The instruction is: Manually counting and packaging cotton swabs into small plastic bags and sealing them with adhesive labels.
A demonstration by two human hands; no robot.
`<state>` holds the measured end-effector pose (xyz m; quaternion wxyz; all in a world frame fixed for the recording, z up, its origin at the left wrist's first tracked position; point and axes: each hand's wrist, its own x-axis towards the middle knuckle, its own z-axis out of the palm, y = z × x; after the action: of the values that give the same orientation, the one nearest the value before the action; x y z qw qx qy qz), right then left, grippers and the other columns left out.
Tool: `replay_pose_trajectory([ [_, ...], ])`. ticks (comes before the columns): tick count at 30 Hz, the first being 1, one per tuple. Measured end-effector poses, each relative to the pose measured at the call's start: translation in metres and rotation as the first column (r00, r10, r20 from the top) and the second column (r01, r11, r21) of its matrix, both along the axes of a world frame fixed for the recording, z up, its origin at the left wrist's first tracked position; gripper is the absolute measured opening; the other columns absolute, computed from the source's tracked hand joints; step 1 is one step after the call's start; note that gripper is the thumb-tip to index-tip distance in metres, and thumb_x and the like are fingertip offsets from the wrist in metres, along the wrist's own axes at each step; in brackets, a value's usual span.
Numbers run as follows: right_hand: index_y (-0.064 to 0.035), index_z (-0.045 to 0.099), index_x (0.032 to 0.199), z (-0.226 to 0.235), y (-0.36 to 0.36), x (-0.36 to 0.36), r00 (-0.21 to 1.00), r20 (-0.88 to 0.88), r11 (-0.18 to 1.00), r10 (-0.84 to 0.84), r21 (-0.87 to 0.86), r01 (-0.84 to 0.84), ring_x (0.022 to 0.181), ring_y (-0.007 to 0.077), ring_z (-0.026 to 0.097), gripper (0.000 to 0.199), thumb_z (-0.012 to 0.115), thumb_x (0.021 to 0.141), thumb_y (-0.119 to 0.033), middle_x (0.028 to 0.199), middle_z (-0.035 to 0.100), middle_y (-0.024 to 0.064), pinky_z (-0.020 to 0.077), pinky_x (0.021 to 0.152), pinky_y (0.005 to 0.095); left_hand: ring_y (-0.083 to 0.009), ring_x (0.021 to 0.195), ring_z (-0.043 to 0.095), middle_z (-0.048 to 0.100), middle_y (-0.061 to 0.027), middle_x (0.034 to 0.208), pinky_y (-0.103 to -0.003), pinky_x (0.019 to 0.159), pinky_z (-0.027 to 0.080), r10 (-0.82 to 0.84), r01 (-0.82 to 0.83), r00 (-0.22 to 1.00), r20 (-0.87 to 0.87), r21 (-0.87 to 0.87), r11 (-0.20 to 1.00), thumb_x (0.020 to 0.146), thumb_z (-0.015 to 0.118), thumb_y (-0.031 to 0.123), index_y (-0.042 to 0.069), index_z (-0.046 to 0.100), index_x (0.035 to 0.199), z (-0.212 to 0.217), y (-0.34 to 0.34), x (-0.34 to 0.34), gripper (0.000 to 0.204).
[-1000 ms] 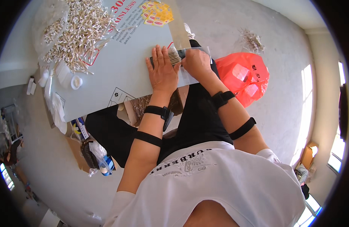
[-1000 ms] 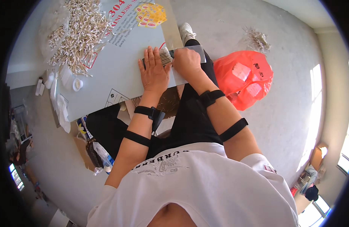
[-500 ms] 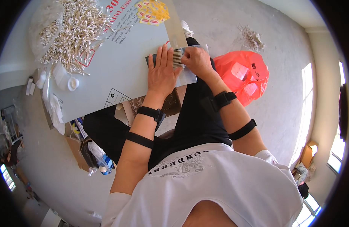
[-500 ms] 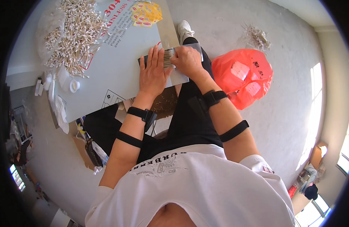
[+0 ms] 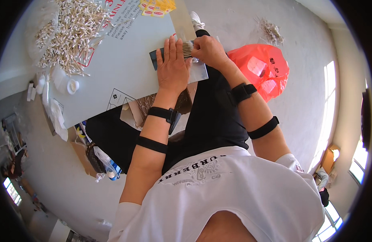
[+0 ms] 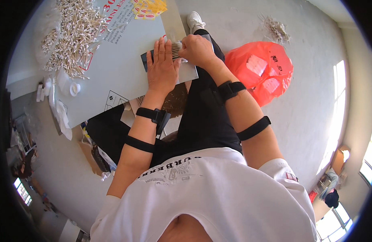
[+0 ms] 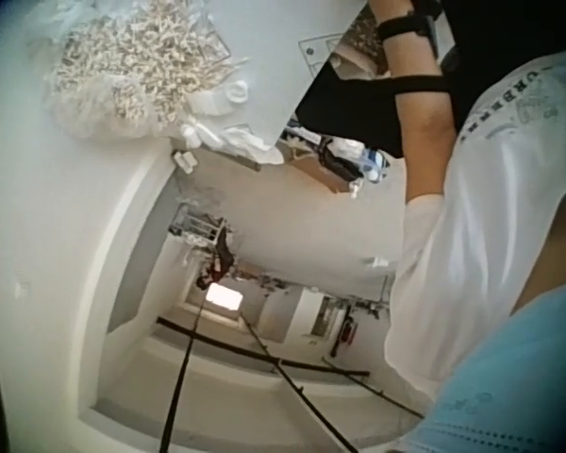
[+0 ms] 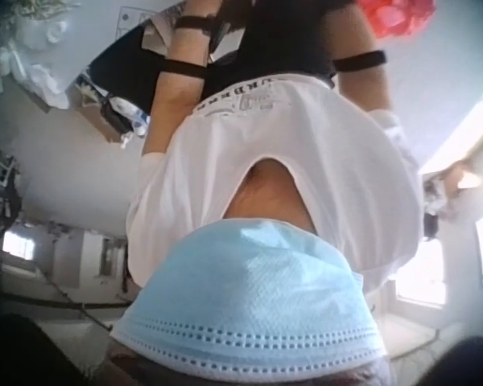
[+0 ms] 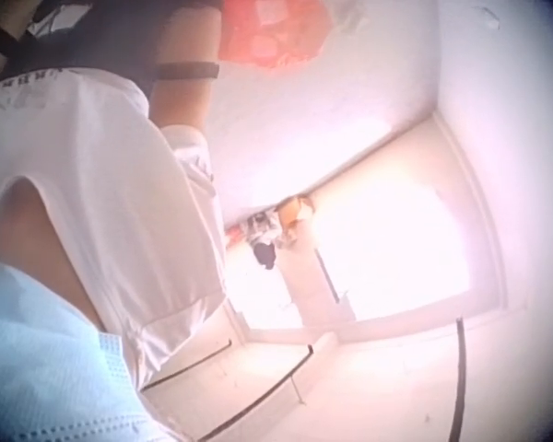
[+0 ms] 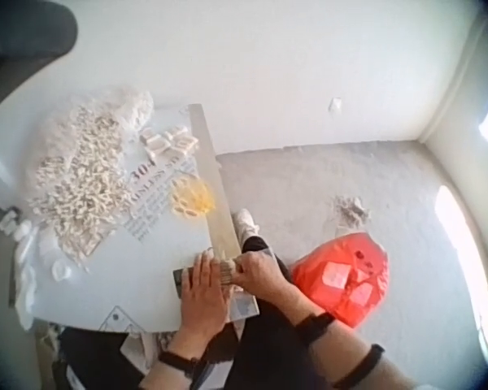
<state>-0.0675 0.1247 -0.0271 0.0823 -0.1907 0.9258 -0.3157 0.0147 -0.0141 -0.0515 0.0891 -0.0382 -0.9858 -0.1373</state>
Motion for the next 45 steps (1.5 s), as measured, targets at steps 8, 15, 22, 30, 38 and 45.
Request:
replay_pose_trajectory([
  [8,-0.0031,0.061,0.066,0.004,-0.001,0.001,0.999,0.046,1.0,-0.003,0.027,0.002,0.064,0.0344,0.061,0.017,0.063,0.072,-0.019,0.064,0.061,0.0151,0.0482,0.06,0.0413,-0.0279,0.145,0.021,0.025,-0.0124,0.156,-0.053,0.115,0.016,-0.006,0.006,1.0,-0.003,0.031,0.999,0.096,0.049,0.037,0.006,0.027,0.148,-0.002,-0.003,0.002,0.065],
  [15,-0.0037,0.062,0.067,0.004,-0.004,0.001,0.999,0.034,0.998,-0.007,0.065,0.004,0.066,0.0344,0.062,0.017,0.063,0.071,-0.02,0.065,0.062,0.0155,0.0492,0.061,0.0414,-0.0316,0.146,0.018,0.022,-0.0175,0.156,-0.053,0.115,0.014,0.017,-0.017,1.0,-0.001,0.064,0.998,0.096,0.047,0.044,0.002,0.026,0.148,-0.003,0.006,0.0,0.07],
  [22,-0.0049,0.07,0.074,0.013,-0.01,-0.002,0.994,0.109,0.986,-0.012,0.164,-0.006,0.079,0.0355,0.067,0.02,0.065,0.068,-0.023,0.078,0.068,0.0174,0.0532,0.071,0.0423,-0.033,0.145,0.019,0.024,-0.0191,0.155,-0.053,0.115,0.014,0.034,-0.028,0.998,-0.051,0.115,0.993,0.094,0.051,0.043,0.0,0.027,0.146,-0.003,0.007,0.002,0.072],
  [30,-0.0033,0.069,0.074,0.01,-0.007,-0.003,0.995,0.091,0.991,-0.025,0.136,0.012,0.079,0.0372,0.066,0.02,0.065,0.069,-0.023,0.077,0.067,0.0203,0.0528,0.072,0.0435,-0.0254,0.116,0.05,0.056,-0.0055,0.115,-0.043,0.099,0.034,-0.043,0.099,0.965,-0.257,0.208,0.973,0.076,0.069,0.012,0.007,0.063,0.105,0.007,-0.009,0.015,0.03],
  [38,-0.0031,0.069,0.073,0.008,-0.008,-0.003,0.996,0.083,0.992,-0.036,0.127,0.025,0.078,0.0374,0.066,0.021,0.064,0.069,-0.023,0.077,0.067,0.0202,0.0527,0.071,0.0437,-0.0224,0.089,0.052,0.054,-0.0007,0.085,-0.038,0.08,0.04,-0.09,0.171,0.938,-0.334,0.223,0.96,0.075,0.066,0.009,0.01,0.065,0.082,0.008,-0.012,0.005,0.007],
  [45,-0.003,0.069,0.073,0.01,-0.007,-0.004,0.994,0.103,0.992,-0.018,0.13,0.004,0.079,0.0368,0.066,0.021,0.063,0.068,-0.022,0.077,0.067,0.0194,0.0527,0.071,0.0429,-0.0228,0.086,0.052,0.054,-0.002,0.084,-0.036,0.076,0.04,-0.139,0.191,0.939,-0.315,0.141,0.971,0.077,0.06,0.007,0.01,0.059,0.078,0.005,-0.023,0.009,0.003],
])
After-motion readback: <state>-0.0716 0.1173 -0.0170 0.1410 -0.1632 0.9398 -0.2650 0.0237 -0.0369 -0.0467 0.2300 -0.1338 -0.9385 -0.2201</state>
